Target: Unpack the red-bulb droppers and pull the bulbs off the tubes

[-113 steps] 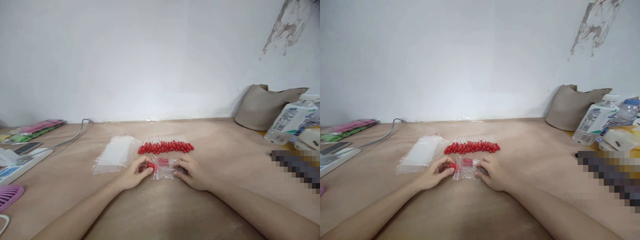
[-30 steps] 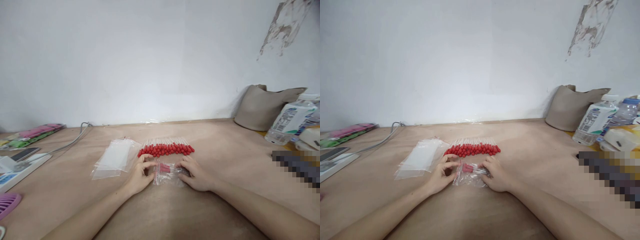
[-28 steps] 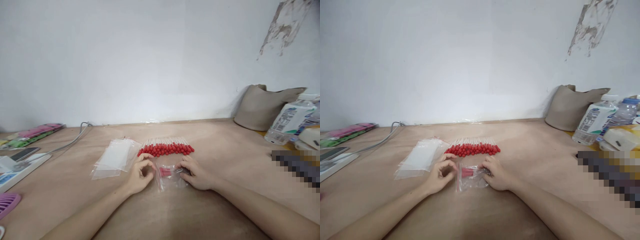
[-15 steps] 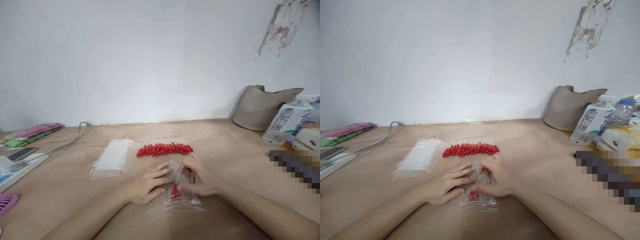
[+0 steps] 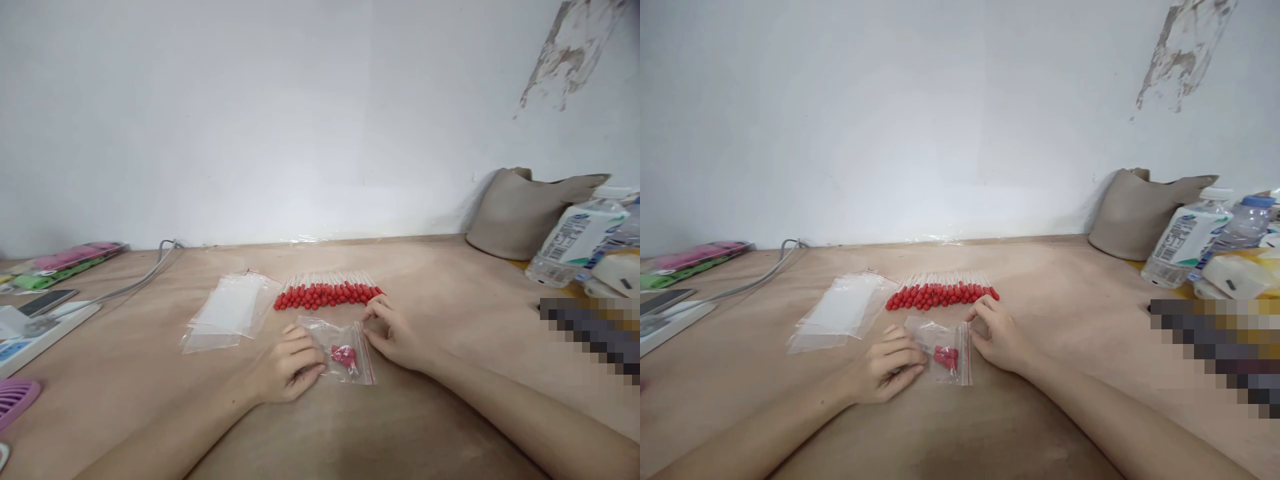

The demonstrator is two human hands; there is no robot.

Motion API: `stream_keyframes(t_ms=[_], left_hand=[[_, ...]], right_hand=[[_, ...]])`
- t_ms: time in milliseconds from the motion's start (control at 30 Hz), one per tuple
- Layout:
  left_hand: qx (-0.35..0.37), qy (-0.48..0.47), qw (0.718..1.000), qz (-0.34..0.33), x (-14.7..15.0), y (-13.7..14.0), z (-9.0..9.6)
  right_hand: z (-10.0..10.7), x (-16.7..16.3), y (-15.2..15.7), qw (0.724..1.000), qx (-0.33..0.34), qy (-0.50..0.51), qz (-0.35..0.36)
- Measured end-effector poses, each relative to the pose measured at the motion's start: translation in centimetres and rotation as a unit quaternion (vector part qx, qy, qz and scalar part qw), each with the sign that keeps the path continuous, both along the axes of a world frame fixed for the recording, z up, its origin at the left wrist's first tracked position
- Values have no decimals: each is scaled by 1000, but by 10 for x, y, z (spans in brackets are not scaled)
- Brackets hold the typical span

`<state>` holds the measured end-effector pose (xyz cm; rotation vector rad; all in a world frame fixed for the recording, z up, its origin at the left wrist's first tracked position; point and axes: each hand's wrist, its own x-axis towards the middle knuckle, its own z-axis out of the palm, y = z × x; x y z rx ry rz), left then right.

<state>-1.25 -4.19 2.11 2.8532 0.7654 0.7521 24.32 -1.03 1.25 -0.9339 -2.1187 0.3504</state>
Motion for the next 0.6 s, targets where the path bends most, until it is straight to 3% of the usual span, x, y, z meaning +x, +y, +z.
stream_keyframes(t_ms=[100,300,433,600], left_hand=[[-26,-49,998,27,0,4,-1],[-130,-18,989,71,0,6,0],[-135,-41,981,137,2,4,-1],[-122,-59,977,164,6,4,-3]], right_hand=[[-6,0,3,999,-23,-36,-20],[-11,-1,4,992,-115,-43,-12],[-13,-1,5,992,-128,-18,15],[-10,-1,4,991,-113,-32,64]])
